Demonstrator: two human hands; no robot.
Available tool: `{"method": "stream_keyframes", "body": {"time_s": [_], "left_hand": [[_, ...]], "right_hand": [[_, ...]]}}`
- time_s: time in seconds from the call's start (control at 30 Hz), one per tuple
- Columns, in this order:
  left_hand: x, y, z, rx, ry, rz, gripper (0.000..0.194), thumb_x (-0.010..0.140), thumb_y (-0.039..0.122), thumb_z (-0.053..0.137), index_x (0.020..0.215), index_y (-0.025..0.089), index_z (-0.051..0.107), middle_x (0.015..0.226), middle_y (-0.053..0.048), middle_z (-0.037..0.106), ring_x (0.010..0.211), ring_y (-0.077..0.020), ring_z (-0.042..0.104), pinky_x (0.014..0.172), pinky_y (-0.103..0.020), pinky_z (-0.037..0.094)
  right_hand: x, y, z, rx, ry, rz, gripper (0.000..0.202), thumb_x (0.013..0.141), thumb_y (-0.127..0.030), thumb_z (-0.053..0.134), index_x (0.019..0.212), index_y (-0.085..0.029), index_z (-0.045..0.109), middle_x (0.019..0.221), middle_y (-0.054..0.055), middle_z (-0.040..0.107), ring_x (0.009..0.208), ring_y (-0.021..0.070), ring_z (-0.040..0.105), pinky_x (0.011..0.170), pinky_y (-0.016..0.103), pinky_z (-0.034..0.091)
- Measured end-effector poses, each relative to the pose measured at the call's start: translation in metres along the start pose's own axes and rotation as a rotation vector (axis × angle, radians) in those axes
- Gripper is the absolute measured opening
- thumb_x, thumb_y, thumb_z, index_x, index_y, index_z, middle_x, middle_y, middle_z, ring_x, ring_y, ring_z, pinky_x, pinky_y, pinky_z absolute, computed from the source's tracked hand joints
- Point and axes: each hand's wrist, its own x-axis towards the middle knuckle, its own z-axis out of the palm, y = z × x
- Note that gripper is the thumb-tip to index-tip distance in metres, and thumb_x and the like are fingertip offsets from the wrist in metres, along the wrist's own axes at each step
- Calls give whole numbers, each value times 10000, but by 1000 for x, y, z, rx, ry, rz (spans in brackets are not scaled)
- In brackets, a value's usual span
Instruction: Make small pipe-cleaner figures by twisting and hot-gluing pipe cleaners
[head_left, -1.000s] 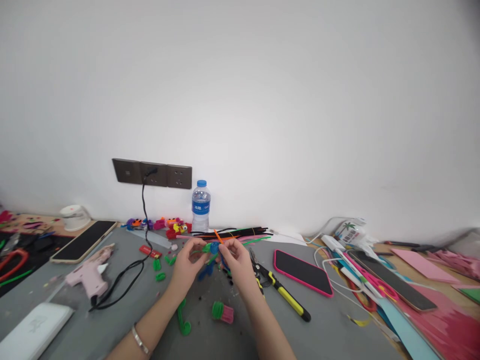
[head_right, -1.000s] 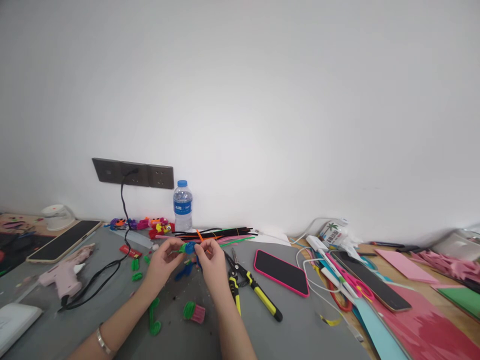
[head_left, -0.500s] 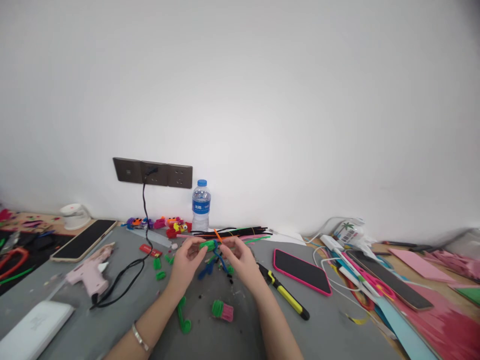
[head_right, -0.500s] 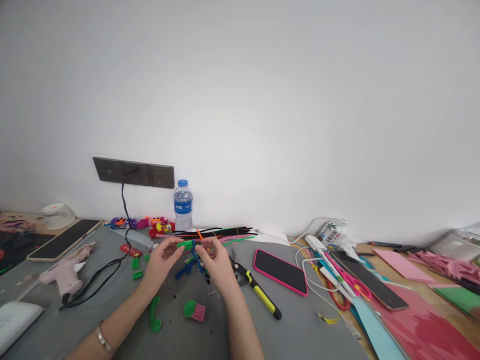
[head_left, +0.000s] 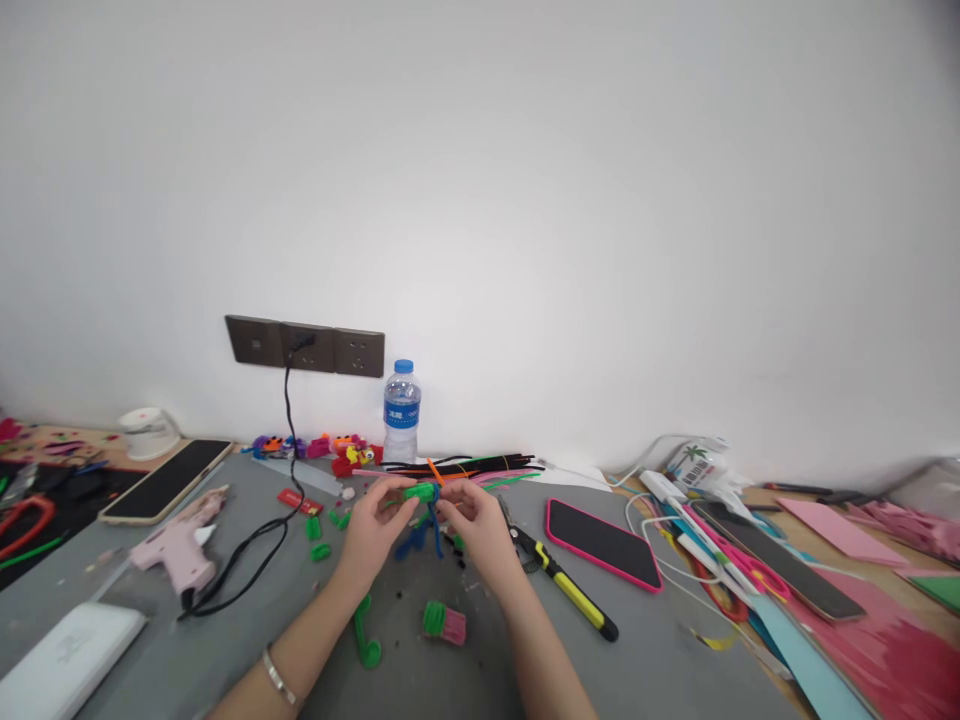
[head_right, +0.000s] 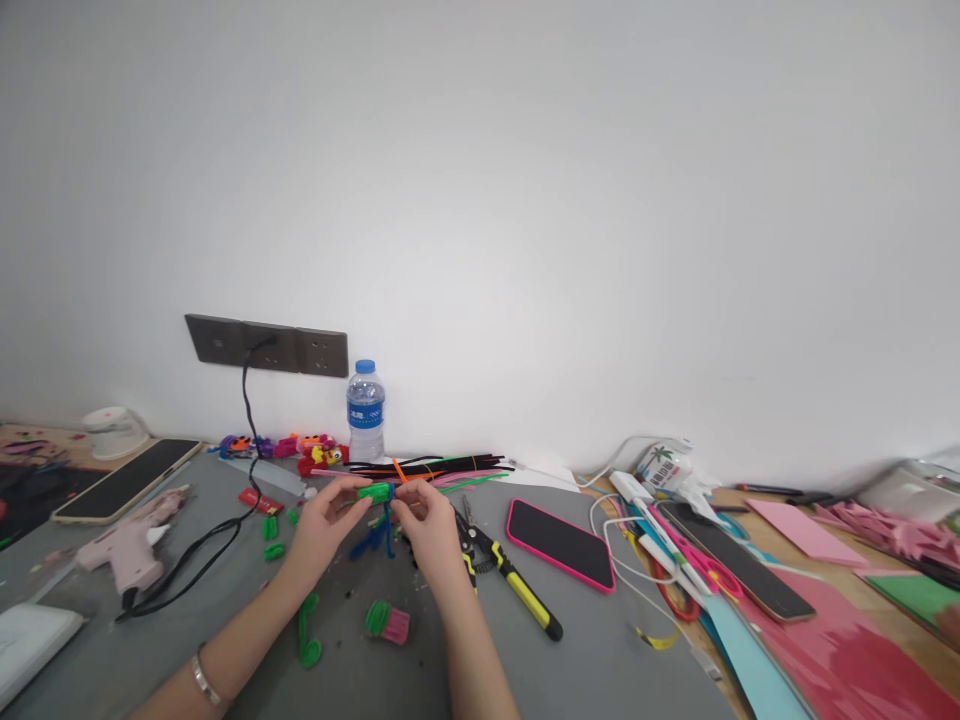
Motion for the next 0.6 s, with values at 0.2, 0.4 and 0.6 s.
{"method": "stream_keyframes", "body": {"time_s": [0.2, 0.4, 0.6], "left_hand": [[-1, 0, -1, -11, -45, 2, 182, 762, 336, 657, 885, 203, 669, 952, -68, 703, 908, -237, 675, 810, -364, 560], [-1, -2, -1, -27, -62, 24, 166, 760, 308, 666, 884, 198, 677, 951, -69, 702, 912, -234, 666, 832, -372, 550], [-2, 1, 0, -67, -71, 12, 166, 750, 303, 673, 875, 194, 663, 911, -55, 695, 903, -233, 664, 836, -381, 547]], "right_hand": [[2, 2, -2, 44, 17, -11, 262, 643, -378, 733, 756, -196, 581, 636, 5, 640, 544, 165, 590, 470, 242, 391], [2, 1, -3, 55, 33, -30, 281, 630, -407, 752, 734, -192, 604, 653, 11, 647, 555, 163, 590, 486, 246, 408], [2, -3, -3, 58, 71, -67, 310, 613, -446, 758, 703, -182, 621, 685, 34, 679, 642, 189, 623, 587, 277, 468]]}}
